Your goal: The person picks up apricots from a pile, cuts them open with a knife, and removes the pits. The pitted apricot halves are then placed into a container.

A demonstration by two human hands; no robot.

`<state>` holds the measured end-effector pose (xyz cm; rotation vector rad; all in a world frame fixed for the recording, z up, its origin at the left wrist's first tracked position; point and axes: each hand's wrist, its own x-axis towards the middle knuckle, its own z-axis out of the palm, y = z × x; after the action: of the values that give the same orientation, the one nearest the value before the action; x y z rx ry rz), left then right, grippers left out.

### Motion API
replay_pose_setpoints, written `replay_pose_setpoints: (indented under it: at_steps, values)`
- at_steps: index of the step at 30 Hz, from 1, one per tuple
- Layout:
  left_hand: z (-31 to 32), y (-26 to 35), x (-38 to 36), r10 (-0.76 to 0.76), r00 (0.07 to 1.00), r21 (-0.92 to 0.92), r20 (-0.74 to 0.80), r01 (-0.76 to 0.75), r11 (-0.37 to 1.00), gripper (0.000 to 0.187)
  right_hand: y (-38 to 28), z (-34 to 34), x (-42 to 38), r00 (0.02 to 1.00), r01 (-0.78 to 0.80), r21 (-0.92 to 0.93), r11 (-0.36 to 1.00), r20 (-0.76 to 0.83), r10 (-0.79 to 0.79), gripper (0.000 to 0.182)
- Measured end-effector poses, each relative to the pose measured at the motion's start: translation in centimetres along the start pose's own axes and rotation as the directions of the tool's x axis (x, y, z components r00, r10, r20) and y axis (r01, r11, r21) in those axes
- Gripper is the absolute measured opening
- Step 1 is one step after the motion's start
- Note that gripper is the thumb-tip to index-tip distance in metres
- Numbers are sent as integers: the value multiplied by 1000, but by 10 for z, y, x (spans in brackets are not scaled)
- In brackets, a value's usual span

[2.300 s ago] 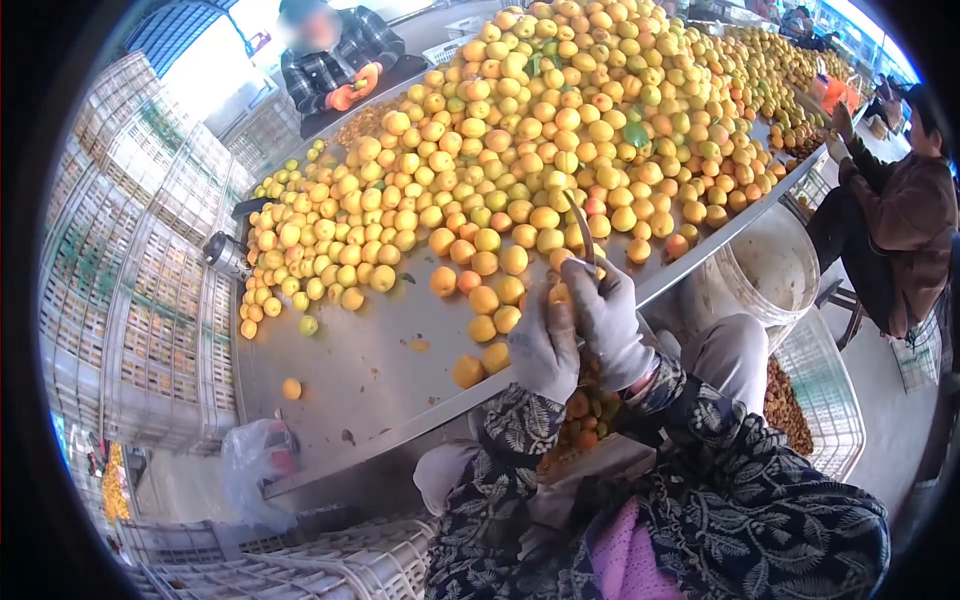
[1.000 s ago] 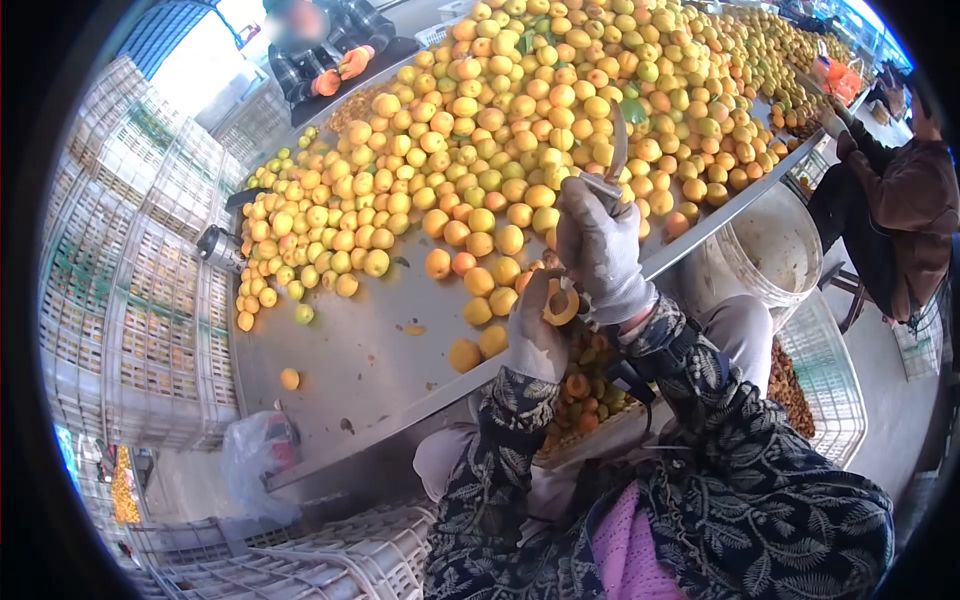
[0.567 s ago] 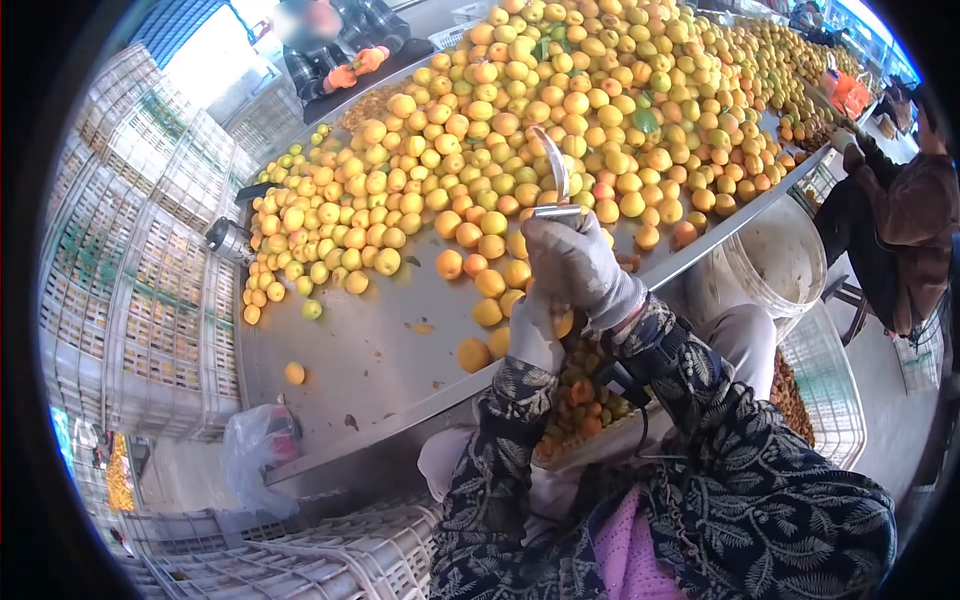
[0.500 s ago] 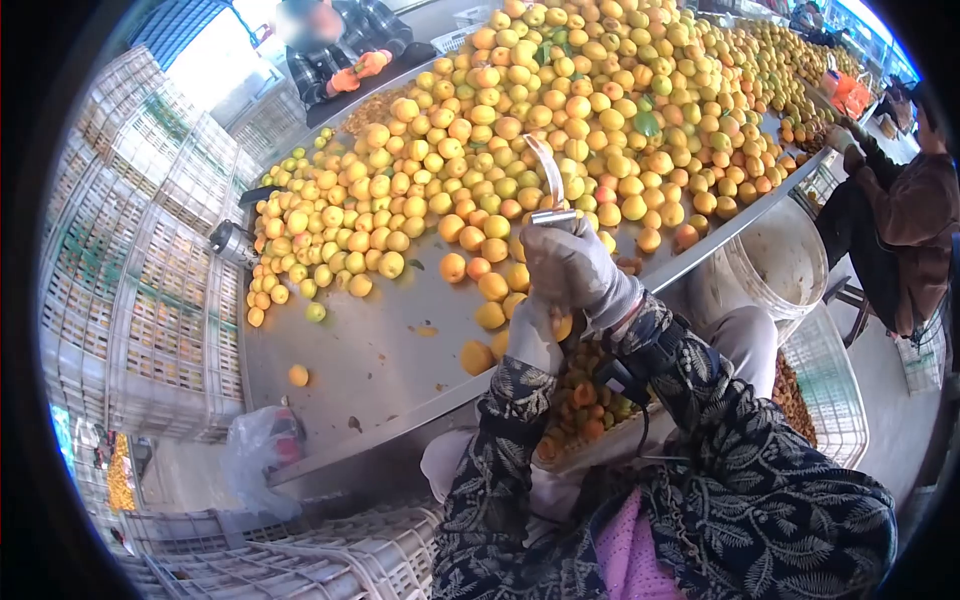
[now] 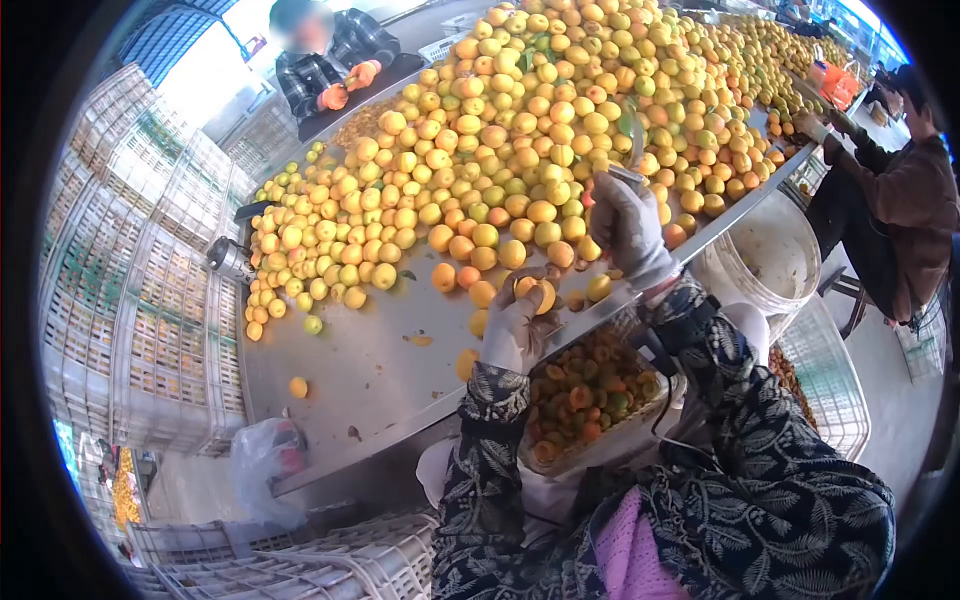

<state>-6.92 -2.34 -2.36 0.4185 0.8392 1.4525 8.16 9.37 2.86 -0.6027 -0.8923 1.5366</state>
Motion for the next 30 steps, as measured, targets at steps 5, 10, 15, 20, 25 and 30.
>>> replay_pose_setpoints:
  at_steps: [5,10,15,20,25,30]
  values:
    - [8,-7,8,96,965,238,-246,-35,971,18,-6,-44,-9,994,-98,-325,941,9,107,23]
    - [-1,-12,21,254,928,498,-272,-90,862,24,-13,-58,-10,918,107,-985,137,151,367,48]
    - [-14,-18,17,182,963,413,-200,-86,907,30,3,-45,-6,842,255,-928,-271,75,534,56]
    - [8,-16,-12,123,984,258,130,-154,954,32,-2,-39,-5,869,195,-974,-114,118,481,45]
    - [13,-14,-12,275,961,245,30,-274,930,39,8,-61,-17,793,-311,-635,707,236,561,41]
    - [16,-21,-12,405,884,210,234,-452,867,47,14,-27,-57,774,-475,-176,862,383,505,36]
